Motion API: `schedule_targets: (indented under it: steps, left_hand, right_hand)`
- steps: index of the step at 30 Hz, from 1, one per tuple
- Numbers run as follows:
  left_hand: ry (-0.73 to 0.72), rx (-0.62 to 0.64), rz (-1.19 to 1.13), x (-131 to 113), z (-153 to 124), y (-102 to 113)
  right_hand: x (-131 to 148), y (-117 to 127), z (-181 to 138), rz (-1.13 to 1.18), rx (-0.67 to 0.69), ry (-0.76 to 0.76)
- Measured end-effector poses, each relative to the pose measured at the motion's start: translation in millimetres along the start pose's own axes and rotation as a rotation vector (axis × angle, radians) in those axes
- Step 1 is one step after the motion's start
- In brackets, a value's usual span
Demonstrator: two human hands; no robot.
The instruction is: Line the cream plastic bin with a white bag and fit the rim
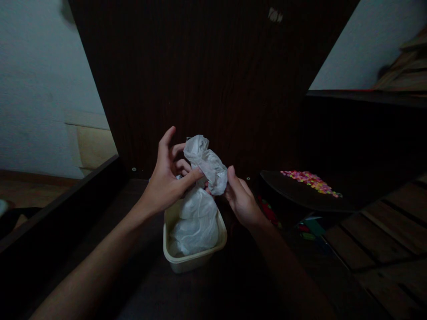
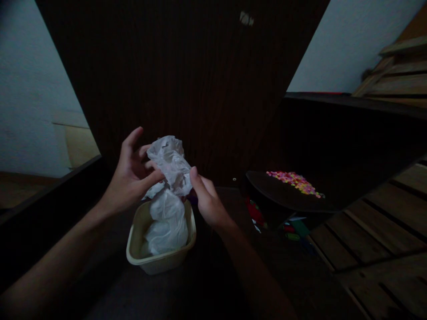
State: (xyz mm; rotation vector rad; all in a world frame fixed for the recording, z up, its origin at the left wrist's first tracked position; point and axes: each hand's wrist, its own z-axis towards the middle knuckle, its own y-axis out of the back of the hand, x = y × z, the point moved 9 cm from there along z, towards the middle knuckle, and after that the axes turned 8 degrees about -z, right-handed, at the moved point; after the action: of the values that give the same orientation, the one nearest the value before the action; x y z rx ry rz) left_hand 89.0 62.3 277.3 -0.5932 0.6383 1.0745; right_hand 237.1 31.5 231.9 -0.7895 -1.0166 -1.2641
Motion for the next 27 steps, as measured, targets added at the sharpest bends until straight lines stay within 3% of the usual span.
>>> schedule_targets:
  steps: [3, 7, 10, 13, 15, 17, 20, 22, 27]
  left_hand:
    - [-0.081, -0.054, 0.049, -11.4, 13.3, -0.9]
    - [-0.14, -0.055, 0.08, -33.1, 24.9, -12.4]
    - [-0.164, -0.049, 0.05, -45.6, 26.4, -9.1]
    - [-0.147, -0.149, 0.054, -44.9, 17.4, 21.2]
    - [-0.138, -0.311, 0.155, -41.6, 1.9, 54.0]
    - [-0.026, -0.352, 0.333, -29.9, -14.2, 73.7]
    - [0.291, 0.015, 0.335, 9.3, -35.8, 54.6]
    - [0.393, 0.098, 0.192, 23.4, -50.1, 41.0]
    - [0.454, -0.055, -0.106, 38.3, -51.3, 28.1]
  right_hand:
    - [3.6, -16.2, -1.8, -0.021, 0.094, 0.045]
    - [1.8, -20.2, -2.2, -0.092, -0.079, 0.056]
    - [-1.2, -21.3, -0.5, 0.0, -0.119, 0.057]
    - [-7.0, -17.1, -0.4, 0.137, -0.113, 0.015]
    - [-14.5, -16.1, -1.7, 0.268, -0.091, -0.061]
    - [-22.4, -16.5, -3.4, 0.38, -0.082, -0.144]
    - [-30.2, -19.0, -3.6, 0.466, -0.082, -0.232]
    - [-30.9, -25.0, -1.4, 0.498, -0.041, -0.254]
    - [-27.7, -39.6, 3.8, 0.502, 0.115, -0.239]
